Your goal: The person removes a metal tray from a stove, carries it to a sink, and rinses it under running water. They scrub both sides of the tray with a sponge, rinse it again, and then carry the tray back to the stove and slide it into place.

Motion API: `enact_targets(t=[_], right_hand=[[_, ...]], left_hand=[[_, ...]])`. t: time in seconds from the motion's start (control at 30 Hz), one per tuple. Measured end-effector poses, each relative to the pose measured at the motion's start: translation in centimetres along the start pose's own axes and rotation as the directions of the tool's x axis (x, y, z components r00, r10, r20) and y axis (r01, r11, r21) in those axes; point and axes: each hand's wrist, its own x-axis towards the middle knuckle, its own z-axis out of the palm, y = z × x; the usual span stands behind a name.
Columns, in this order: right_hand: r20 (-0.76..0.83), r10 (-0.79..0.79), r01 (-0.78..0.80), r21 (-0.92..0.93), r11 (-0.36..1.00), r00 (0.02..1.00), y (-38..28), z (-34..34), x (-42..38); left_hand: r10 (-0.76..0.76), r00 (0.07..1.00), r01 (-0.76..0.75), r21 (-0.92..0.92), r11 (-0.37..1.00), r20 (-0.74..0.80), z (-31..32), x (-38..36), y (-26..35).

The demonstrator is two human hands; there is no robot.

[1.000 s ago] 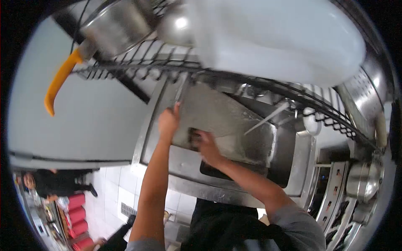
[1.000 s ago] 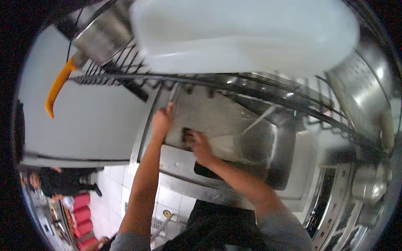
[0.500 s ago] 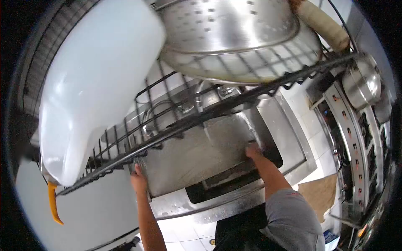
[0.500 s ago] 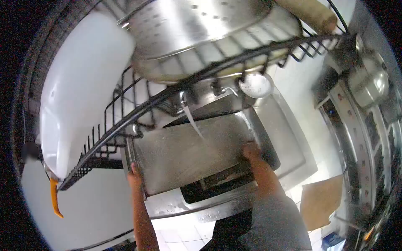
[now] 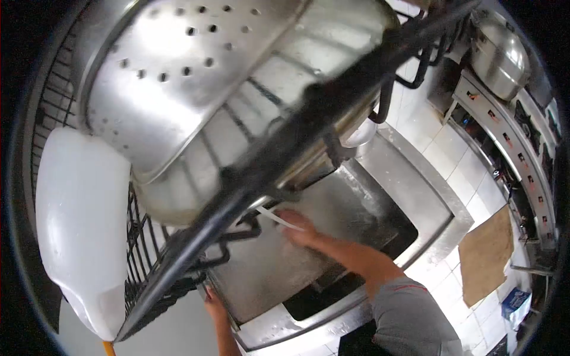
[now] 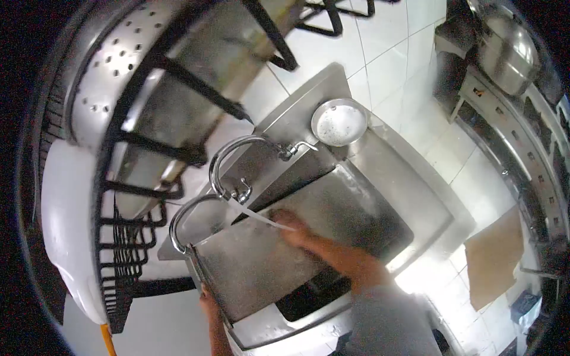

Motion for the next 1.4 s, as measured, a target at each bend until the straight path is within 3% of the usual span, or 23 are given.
enact_targets(t=[0.07,0.1,0.17,0.27,0.33,0.37,0.4,0.47,0.6,0.63,0.67,0.7,0.73,0.77,0.83,0.93,0.97,1.03,1.17,1.27,1.33,1.37,1.4], right_hand=[[-0.259,-0.053,-0.002,-0.205,0.979,0.964,10.7,-0.5,-1.9],[-0.366,0.187,-0.208,-0.018,0.978,0.912,13.6,-0.9,-3.7],[-0.452,0.402,-0.587,-0.416,0.695,0.796,16.7,-4.2,-6.5],[-0.346,0.572,-0.654,-0.55,0.519,0.744,2.1,-8.5,-4.4],[-0.222,0.446,-0.494,-0.5,0.712,0.867,6.1,3.1,-8.4],[-0.164,0.518,-0.538,-0.119,0.834,0.839,-4.5,-0.9,-5.4],[0.123,0.357,-0.328,-0.209,0.921,0.926,-5.6,1.8,-5.1],[0.311,0.132,-0.1,-0.119,0.988,0.941,-13.1,0.4,-1.9],[0.137,-0.182,0.181,0.019,0.983,0.974,-6.6,1.5,-1.4],[0.202,0.191,-0.222,0.142,0.965,0.96,-6.6,-3.4,-0.8],[-0.151,-0.149,0.144,-0.045,0.989,0.977,2.6,0.1,-2.6],[-0.153,-0.152,0.146,-0.044,0.988,0.977,5.2,-2.0,-3.6],[-0.174,0.287,-0.309,-0.116,0.944,0.942,8.0,-4.5,-3.8],[-0.224,0.664,-0.699,-0.173,0.694,0.714,9.6,-6.5,-4.7],[-0.462,0.594,-0.751,-0.356,0.556,0.659,9.0,-8.1,-8.3],[-0.064,0.656,-0.622,-0.397,0.675,0.752,12.0,1.5,-15.7],[-0.052,0.653,-0.614,-0.404,0.678,0.756,6.4,-0.4,-14.8],[0.072,0.37,-0.329,-0.327,0.886,0.926,-7.6,0.7,-10.5],[0.422,-0.001,-0.006,0.017,1.0,0.907,-20.1,1.5,-1.6],[0.109,-0.347,0.338,0.094,0.936,0.931,-17.7,8.0,1.5],[0.312,-0.324,0.259,0.232,0.938,0.893,-9.4,13.6,2.4],[0.09,-0.403,0.363,0.288,0.886,0.911,-7.2,8.7,2.1],[0.049,-0.144,0.116,0.362,0.925,0.988,-3.6,6.1,0.0]], left_hand=[[-0.042,0.999,0.042,0.054,0.998,0.013,-0.8,0.2,0.9],[-0.061,0.998,0.061,0.001,0.998,0.03,-0.6,0.6,0.1],[-0.102,0.993,0.105,-0.036,0.994,0.064,-0.9,-0.5,-0.5],[-0.082,0.99,0.089,-0.057,0.994,0.111,-1.4,-0.6,0.5],[0.066,0.998,-0.066,0.014,0.998,-0.024,-0.3,0.3,-3.5],[0.06,0.998,-0.06,0.008,0.998,-0.021,-0.2,0.0,-3.2],[0.079,0.996,-0.079,0.002,0.997,-0.045,0.0,-0.2,-1.9],[0.104,0.992,-0.106,-0.013,0.994,-0.069,0.3,-0.8,-0.3],[0.032,0.999,-0.032,0.068,0.997,-0.003,-0.9,-0.8,1.9],[-0.057,0.995,0.047,0.124,0.991,0.081,-1.3,-0.9,2.6],[-0.053,0.995,0.042,0.124,0.991,0.082,-1.2,-1.3,3.6],[-0.031,0.997,0.026,0.068,0.997,0.069,-1.1,-2.0,4.7],[-0.014,0.999,0.014,0.011,1.0,0.051,-0.9,-2.3,5.4],[-0.018,0.999,0.018,0.01,1.0,0.049,-0.7,-2.3,5.7],[-0.016,0.998,0.015,0.016,1.0,0.056,-0.9,-2.4,5.7],[-0.051,0.997,0.04,0.178,0.983,0.056,-0.6,-1.7,4.9],[-0.066,0.996,0.049,0.259,0.965,0.056,-0.7,-1.8,4.9],[0.122,0.984,-0.147,0.191,0.971,0.132,-1.7,-3.3,5.9],[0.214,0.974,-0.192,0.236,0.953,-0.074,0.1,-2.1,2.9],[0.14,0.99,-0.139,0.12,0.983,-0.004,-0.7,-2.1,3.6],[0.172,0.984,-0.168,0.105,0.98,-0.034,-0.2,-1.6,1.3],[0.207,0.977,-0.204,0.076,0.976,-0.041,0.2,-1.5,0.2],[0.201,0.978,-0.197,0.073,0.978,-0.049,-0.2,-2.2,2.4]])
